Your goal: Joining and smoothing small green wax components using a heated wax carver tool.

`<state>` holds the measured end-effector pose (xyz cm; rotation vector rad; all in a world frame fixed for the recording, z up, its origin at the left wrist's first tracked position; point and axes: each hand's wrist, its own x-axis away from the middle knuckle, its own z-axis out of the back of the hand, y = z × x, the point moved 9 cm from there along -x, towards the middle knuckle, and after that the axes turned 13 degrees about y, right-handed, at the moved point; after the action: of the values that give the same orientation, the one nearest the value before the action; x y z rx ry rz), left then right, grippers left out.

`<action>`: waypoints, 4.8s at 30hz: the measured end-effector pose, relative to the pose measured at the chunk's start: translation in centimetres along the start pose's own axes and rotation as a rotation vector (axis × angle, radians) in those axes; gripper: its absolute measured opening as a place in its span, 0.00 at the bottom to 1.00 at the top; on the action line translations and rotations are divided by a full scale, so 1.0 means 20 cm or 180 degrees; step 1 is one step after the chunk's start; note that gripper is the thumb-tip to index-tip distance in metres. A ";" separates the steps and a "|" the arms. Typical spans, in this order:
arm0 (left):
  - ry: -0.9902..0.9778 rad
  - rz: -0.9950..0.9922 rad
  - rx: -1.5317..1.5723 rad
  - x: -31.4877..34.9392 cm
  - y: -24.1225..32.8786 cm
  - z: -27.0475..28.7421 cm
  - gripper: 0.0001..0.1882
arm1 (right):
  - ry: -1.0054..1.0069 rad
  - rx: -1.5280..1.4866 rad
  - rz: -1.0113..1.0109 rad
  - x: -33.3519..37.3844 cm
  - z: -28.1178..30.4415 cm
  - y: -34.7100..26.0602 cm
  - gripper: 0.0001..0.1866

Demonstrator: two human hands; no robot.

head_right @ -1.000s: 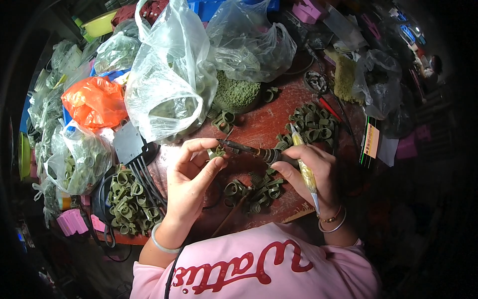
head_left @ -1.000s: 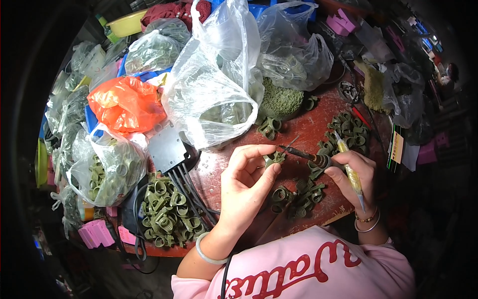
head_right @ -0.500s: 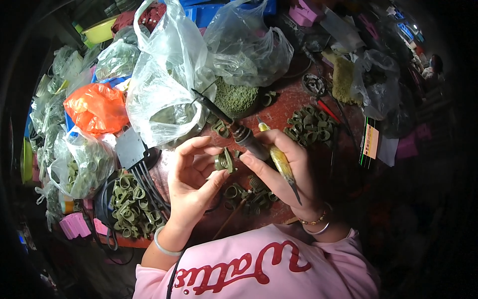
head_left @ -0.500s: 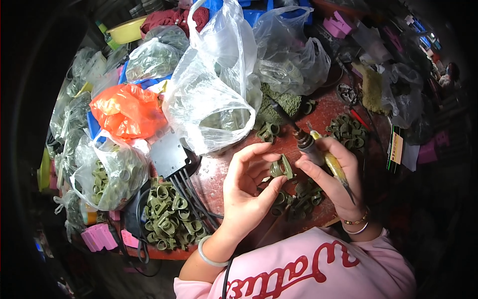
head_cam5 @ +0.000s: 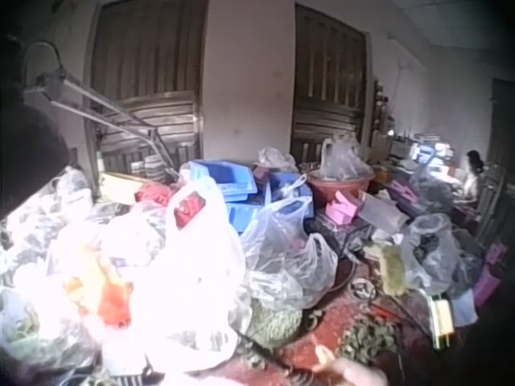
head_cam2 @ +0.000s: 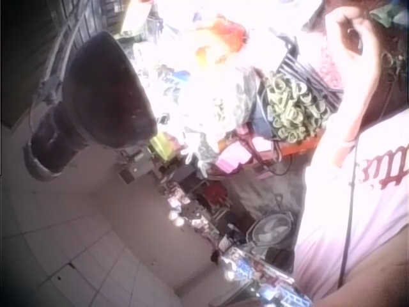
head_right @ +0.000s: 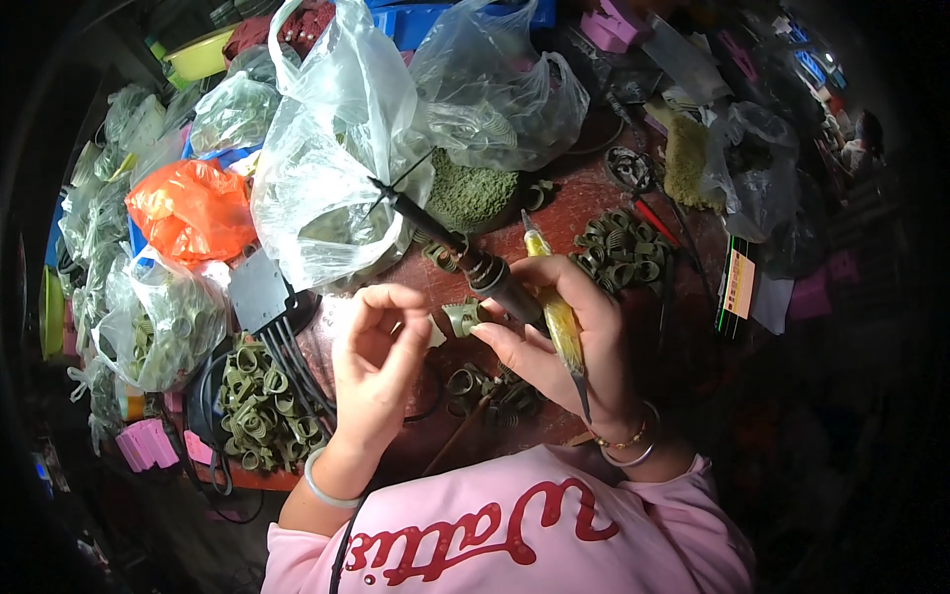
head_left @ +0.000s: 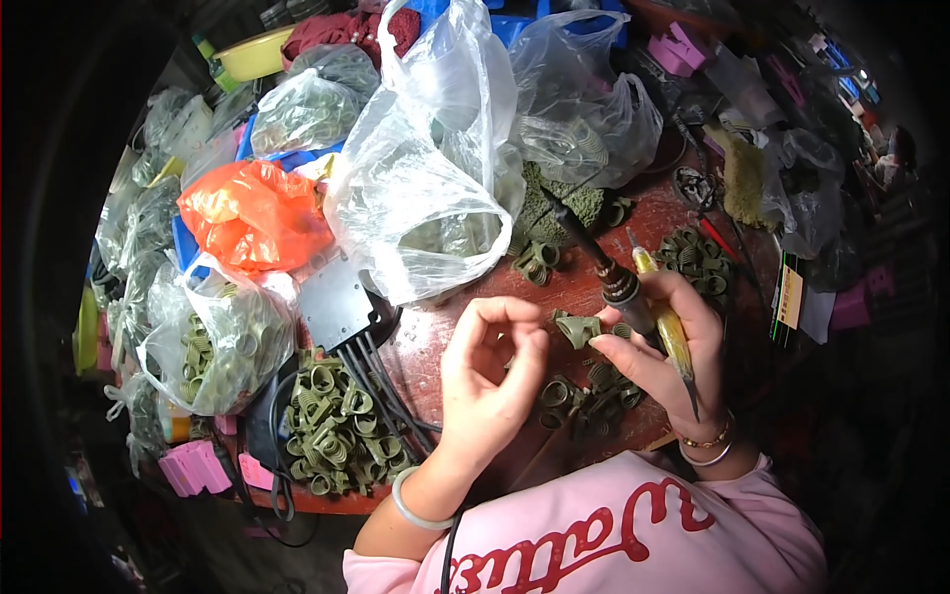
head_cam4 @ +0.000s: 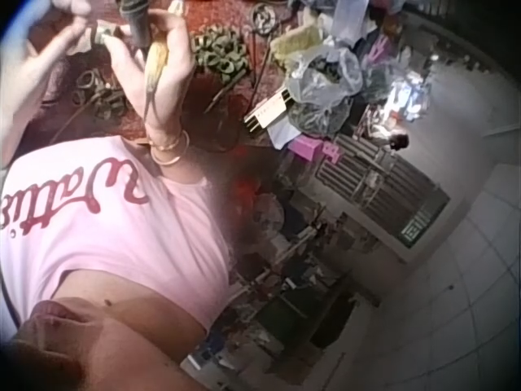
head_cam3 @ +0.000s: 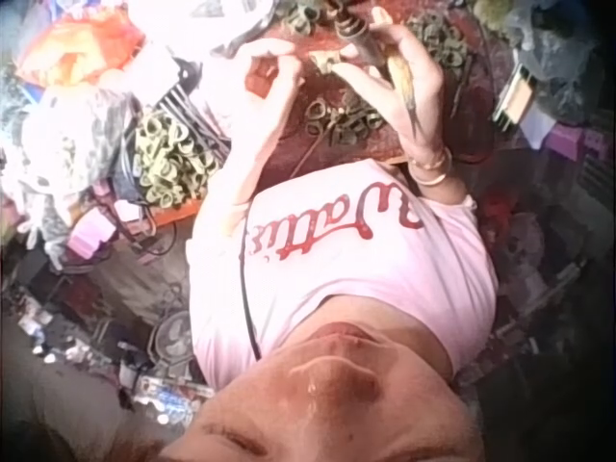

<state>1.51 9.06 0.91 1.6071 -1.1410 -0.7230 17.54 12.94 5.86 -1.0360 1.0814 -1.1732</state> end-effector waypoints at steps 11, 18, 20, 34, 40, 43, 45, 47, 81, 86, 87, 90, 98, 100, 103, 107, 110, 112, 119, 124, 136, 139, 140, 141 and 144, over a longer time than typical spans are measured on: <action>-0.0563 0.1075 0.0358 0.05 -0.09 -0.07 0.05 | 0.0047 0.0357 0.1021 0.03 0.02 -0.05 0.23; -0.0598 0.0802 0.0522 0.03 -0.08 -0.08 0.07 | 0.0022 0.0327 0.1092 0.04 0.02 -0.04 0.23; -0.0571 0.0631 0.0425 0.03 -0.08 -0.07 0.08 | -0.0026 0.0198 0.0873 0.04 0.02 -0.04 0.22; -0.0785 0.0313 0.0505 0.03 -0.02 -0.11 0.15 | 0.0165 -0.0429 0.0043 0.03 0.03 0.04 0.17; -0.0776 0.0133 0.0153 0.02 -0.03 -0.09 0.15 | 0.0182 -0.0175 0.0111 0.03 0.03 0.05 0.18; -0.0837 0.0162 0.0245 0.02 -0.03 -0.09 0.14 | 0.0155 -0.0185 0.0113 0.02 0.02 0.05 0.18; -0.0844 0.0540 0.0446 0.03 -0.05 -0.10 0.14 | 0.0218 -0.0302 -0.0018 0.02 0.04 0.08 0.17; -0.0865 0.0635 0.0572 0.03 -0.05 -0.11 0.14 | 0.0195 -0.0246 -0.0050 0.02 0.05 0.08 0.17; -0.0712 0.1052 0.0330 0.05 -0.11 -0.12 0.19 | 0.0196 -0.0626 -0.0249 0.06 0.06 0.13 0.21; -0.0475 0.0628 -0.0117 0.02 -0.09 -0.06 0.12 | 0.0265 -0.0530 -0.0482 0.05 0.06 0.13 0.18; -0.0318 0.0609 -0.0114 0.02 -0.09 -0.04 0.10 | 0.0445 -0.0906 -0.0813 0.04 0.10 0.15 0.15; -0.0349 0.0667 -0.0065 0.02 -0.09 -0.04 0.10 | 0.0985 0.0944 0.0855 -0.04 0.25 0.14 0.12; -0.0450 0.0912 0.0282 0.03 -0.10 -0.08 0.12 | 0.0974 0.2007 0.1512 -0.07 0.25 0.10 0.12; -0.0415 0.1001 0.0442 0.03 -0.11 -0.07 0.12 | 0.0961 0.2087 0.1598 -0.08 0.24 0.10 0.12; -0.0414 0.0914 0.0452 0.02 -0.11 -0.07 0.12 | 0.0966 0.2127 0.1611 -0.08 0.24 0.10 0.11; -0.0390 0.0827 0.0381 0.02 -0.12 -0.06 0.12 | 0.0952 0.2181 0.1623 -0.09 0.24 0.10 0.11; -0.0386 0.0796 0.0384 0.02 -0.11 -0.06 0.12 | 0.0949 0.2185 0.1614 -0.09 0.24 0.09 0.10; -0.0371 0.0717 0.0317 0.01 -0.11 -0.05 0.12 | 0.0921 0.2196 0.1606 -0.09 0.24 0.09 0.10; -0.0356 0.0662 0.0317 0.01 -0.09 -0.06 0.11 | 0.0902 0.2283 0.1615 -0.09 0.24 0.08 0.10; -0.0274 0.0620 0.0319 0.00 -0.10 -0.04 0.11 | 0.1009 0.2030 0.1611 -0.09 0.26 0.08 0.09; -0.0401 0.0688 0.0483 0.01 -0.08 -0.06 0.12 | 0.0353 0.1582 0.1739 0.08 0.28 -0.09 0.15; -0.0419 0.0749 0.0389 0.01 -0.09 -0.06 0.12 | 0.0257 0.1629 0.1695 0.08 0.27 -0.09 0.13; -0.0448 0.0736 0.0361 0.01 -0.09 -0.06 0.13 | 0.0237 0.1668 0.1705 0.08 0.26 -0.08 0.13; -0.0447 0.0736 0.0362 0.01 -0.09 -0.06 0.13 | 0.0235 0.1668 0.1705 0.08 0.26 -0.08 0.13; -0.0438 0.0680 0.0401 0.02 -0.08 -0.07 0.12 | 0.0235 0.1733 0.1648 0.08 0.26 -0.08 0.12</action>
<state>3.33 9.34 -0.15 1.5271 -1.4588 -0.6393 22.49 11.44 8.15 -0.2664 0.9327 -0.9962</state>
